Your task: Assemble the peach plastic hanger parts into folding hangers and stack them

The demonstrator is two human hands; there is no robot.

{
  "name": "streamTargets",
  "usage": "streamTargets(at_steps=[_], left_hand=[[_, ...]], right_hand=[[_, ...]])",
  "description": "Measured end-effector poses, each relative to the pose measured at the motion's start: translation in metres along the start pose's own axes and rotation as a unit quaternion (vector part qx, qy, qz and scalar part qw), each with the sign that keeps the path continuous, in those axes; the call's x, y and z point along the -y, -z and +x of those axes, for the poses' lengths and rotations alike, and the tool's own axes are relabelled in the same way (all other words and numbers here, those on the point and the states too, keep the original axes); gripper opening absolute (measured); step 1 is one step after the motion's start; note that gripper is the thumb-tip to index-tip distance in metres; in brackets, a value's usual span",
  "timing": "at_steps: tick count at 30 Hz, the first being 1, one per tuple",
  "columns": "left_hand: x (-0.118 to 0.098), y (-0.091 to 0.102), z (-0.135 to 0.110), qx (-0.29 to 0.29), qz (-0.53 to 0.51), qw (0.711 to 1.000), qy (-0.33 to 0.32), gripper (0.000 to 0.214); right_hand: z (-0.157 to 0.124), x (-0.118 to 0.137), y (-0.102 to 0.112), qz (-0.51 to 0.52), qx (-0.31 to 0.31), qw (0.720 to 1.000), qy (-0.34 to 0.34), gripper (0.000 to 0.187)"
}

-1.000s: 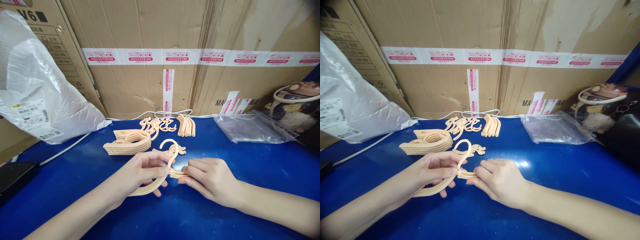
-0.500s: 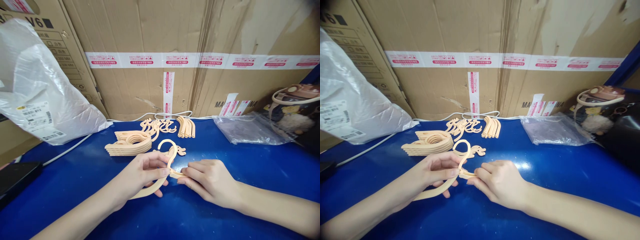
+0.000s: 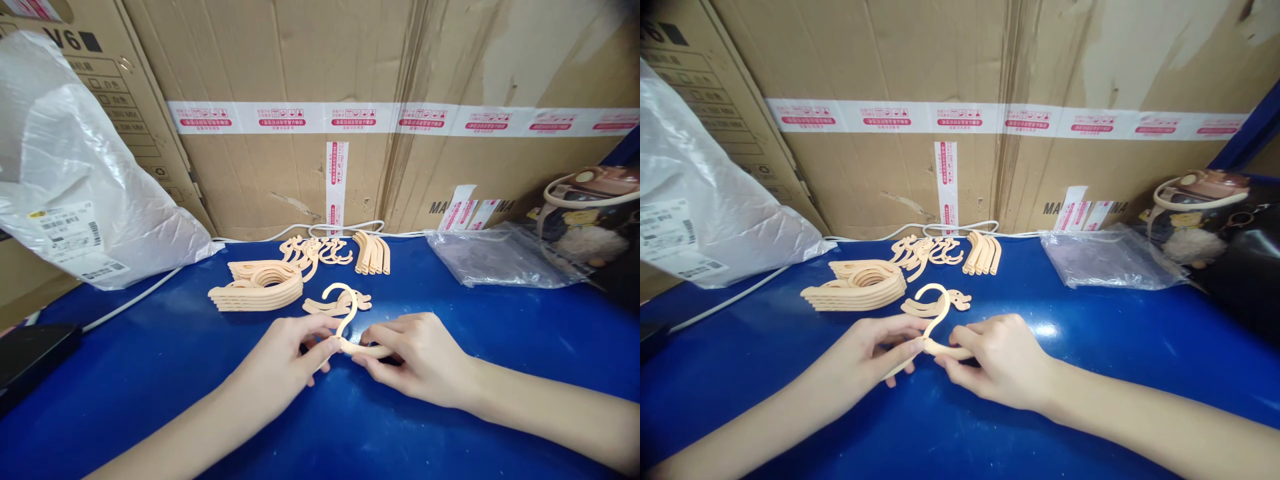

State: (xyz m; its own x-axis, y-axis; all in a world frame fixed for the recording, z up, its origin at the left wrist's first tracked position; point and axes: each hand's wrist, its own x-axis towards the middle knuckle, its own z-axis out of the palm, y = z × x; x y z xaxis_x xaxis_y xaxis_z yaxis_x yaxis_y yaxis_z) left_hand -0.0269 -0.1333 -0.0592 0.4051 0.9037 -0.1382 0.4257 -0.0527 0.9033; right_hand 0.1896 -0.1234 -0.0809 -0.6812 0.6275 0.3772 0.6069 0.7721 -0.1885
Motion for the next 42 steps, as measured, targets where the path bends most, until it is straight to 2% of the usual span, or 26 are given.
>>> streamTargets(at_steps=[3, 5, 14, 18, 22, 24, 28, 31, 34, 36, 39, 42], left_hand=[[0.004, -0.003, -0.004, -0.054, 0.192, 0.973, -0.113, 0.033], [0.005, -0.003, -0.005, -0.063, 0.247, 0.955, -0.154, 0.035], [0.001, -0.001, -0.006, -0.084, 0.264, 0.945, -0.175, 0.03], [0.0, 0.0, -0.007, -0.105, 0.276, 0.94, -0.169, 0.029], [0.001, -0.003, -0.01, -0.092, 0.305, 0.925, -0.207, 0.031], [0.002, -0.006, -0.012, -0.085, 0.344, 0.901, -0.249, 0.032], [0.005, -0.01, -0.015, -0.075, 0.435, 0.836, -0.325, 0.034], [0.005, -0.011, -0.015, -0.081, 0.465, 0.813, -0.342, 0.034], [0.004, -0.013, -0.013, -0.097, 0.474, 0.816, -0.317, 0.024], [0.003, -0.015, -0.012, -0.094, 0.49, 0.816, -0.293, 0.015], [0.002, -0.015, -0.01, -0.081, 0.5, 0.815, -0.282, 0.018], [0.003, -0.011, -0.007, -0.054, 0.445, 0.845, -0.29, 0.016]], right_hand=[[0.003, 0.001, 0.001, 0.001, -0.014, 1.0, -0.01, 0.029], [0.005, 0.002, 0.002, -0.004, -0.04, 0.999, -0.007, 0.029], [0.007, 0.004, 0.013, -0.03, -0.17, 0.984, 0.034, 0.015], [0.006, 0.002, 0.012, 0.01, -0.138, 0.989, 0.061, 0.025], [0.006, -0.001, 0.01, 0.053, -0.085, 0.995, 0.023, 0.027], [0.007, -0.001, 0.011, 0.084, -0.07, 0.994, -0.001, 0.025], [0.01, -0.002, 0.012, 0.164, -0.072, 0.982, -0.057, 0.02], [0.012, -0.008, 0.01, 0.219, -0.088, 0.963, -0.127, 0.018], [0.014, -0.015, 0.006, 0.263, -0.098, 0.944, -0.172, 0.008], [0.014, -0.019, 0.004, 0.272, -0.104, 0.94, -0.177, 0.014], [0.014, -0.023, 0.001, 0.254, -0.117, 0.944, -0.175, 0.021], [0.013, -0.031, -0.003, 0.264, -0.13, 0.939, -0.179, 0.021]])
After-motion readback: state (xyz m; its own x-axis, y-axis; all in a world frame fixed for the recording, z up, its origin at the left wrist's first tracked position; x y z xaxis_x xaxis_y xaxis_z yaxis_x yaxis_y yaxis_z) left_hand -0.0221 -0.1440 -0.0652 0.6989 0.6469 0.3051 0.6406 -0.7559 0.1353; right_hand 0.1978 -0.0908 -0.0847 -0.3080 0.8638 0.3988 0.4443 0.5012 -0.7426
